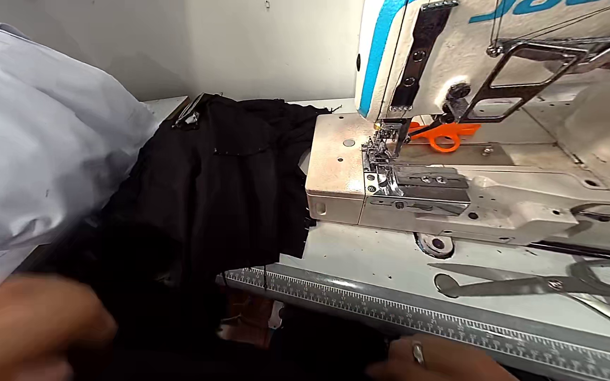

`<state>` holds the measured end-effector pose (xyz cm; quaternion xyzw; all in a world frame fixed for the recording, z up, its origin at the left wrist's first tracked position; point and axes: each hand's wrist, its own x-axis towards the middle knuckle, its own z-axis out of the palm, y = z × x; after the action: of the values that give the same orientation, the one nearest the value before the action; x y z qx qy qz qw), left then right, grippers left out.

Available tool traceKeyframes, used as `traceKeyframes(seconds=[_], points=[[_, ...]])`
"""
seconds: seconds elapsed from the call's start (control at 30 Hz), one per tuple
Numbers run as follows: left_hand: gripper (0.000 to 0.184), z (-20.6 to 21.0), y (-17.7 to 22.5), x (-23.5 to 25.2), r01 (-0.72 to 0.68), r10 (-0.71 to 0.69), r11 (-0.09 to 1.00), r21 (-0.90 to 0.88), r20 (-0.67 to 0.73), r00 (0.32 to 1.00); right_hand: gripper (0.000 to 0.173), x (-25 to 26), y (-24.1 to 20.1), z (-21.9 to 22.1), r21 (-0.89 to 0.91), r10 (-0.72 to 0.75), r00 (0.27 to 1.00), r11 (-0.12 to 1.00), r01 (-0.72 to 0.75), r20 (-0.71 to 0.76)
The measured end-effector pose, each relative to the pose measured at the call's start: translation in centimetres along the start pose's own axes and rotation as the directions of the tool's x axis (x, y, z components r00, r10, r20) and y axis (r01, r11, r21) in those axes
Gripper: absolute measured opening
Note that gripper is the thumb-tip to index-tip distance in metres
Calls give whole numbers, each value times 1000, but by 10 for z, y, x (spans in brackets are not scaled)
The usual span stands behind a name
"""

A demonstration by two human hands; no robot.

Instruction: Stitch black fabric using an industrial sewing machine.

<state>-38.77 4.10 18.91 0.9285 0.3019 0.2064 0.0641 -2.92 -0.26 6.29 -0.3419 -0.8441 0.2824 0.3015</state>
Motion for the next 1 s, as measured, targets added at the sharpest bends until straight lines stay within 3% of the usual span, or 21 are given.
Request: traceKeyframes(seconds=[0.03, 0.07, 0.1, 0.13, 0.17, 0.2, 0.27, 0.33, 0.47, 0.6, 0.67, 0.77, 0.87, 0.93, 1.0], points=[[28, -14, -32, -6, 12, -7, 995, 101, -48, 999, 17, 5, 0, -1, 26, 5, 997, 1000, -3, -77], [24, -8, -72, -7, 1, 38, 989, 147, -261, 964, 18, 9, 0, -2, 70, 25, 986, 997, -14, -168], [21, 8, -112, 5, -11, 122, 974, 226, -486, 865, 23, 12, 2, -1, 151, 59, 967, 988, -21, -248], [25, 14, -155, 38, -95, 328, 915, 392, -587, 740, 24, 16, 5, 1, 239, 95, 945, 971, -18, -313], [32, 13, -179, 81, -128, 501, 819, 559, -588, 635, 23, 20, 11, 5, 313, 128, 922, 950, -7, -367], [36, 15, -172, 120, -71, 533, 761, 645, -560, 635, 19, 25, 19, 13, 366, 164, 890, 931, 3, -425], [41, 31, -106, 167, 95, 201, 817, 569, -435, 878, 13, 34, 40, 29, 455, 274, 811, 891, -11, -517], [53, 66, -70, 173, 149, -4, 916, 374, -361, 933, 11, 39, 61, 38, 540, 404, 751, 839, -76, -522], [25, 173, -16, 107, 30, -63, 996, -84, -432, 900, 10, 39, 75, 50, 771, 571, 725, 631, -87, -385], [37, 246, 7, 74, 67, -255, 907, -415, -416, 873, 11, 37, 75, 54, 843, 579, 748, 535, -49, -324], [37, 259, 10, 72, 62, -299, 881, -469, -452, 840, 12, 37, 76, 56, 832, 563, 749, 554, -29, -349], [34, 264, 10, 73, 39, -326, 860, -509, -488, 809, 24, 32, 81, 57, 745, 408, 812, 665, 49, -418], [14, 264, 7, 75, -36, -338, 814, -580, -523, 783, 25, 29, 83, 61, 563, 268, 806, 821, 96, -527], [10, 259, 6, 74, -86, -357, 727, -681, -482, 800, 22, 29, 85, 62, 522, 228, 797, 844, 124, -559], [11, 255, 4, 73, -101, -370, 640, -762, -421, 828, 31, 30, 85, 64, 500, 210, 809, 858, 116, -548]])
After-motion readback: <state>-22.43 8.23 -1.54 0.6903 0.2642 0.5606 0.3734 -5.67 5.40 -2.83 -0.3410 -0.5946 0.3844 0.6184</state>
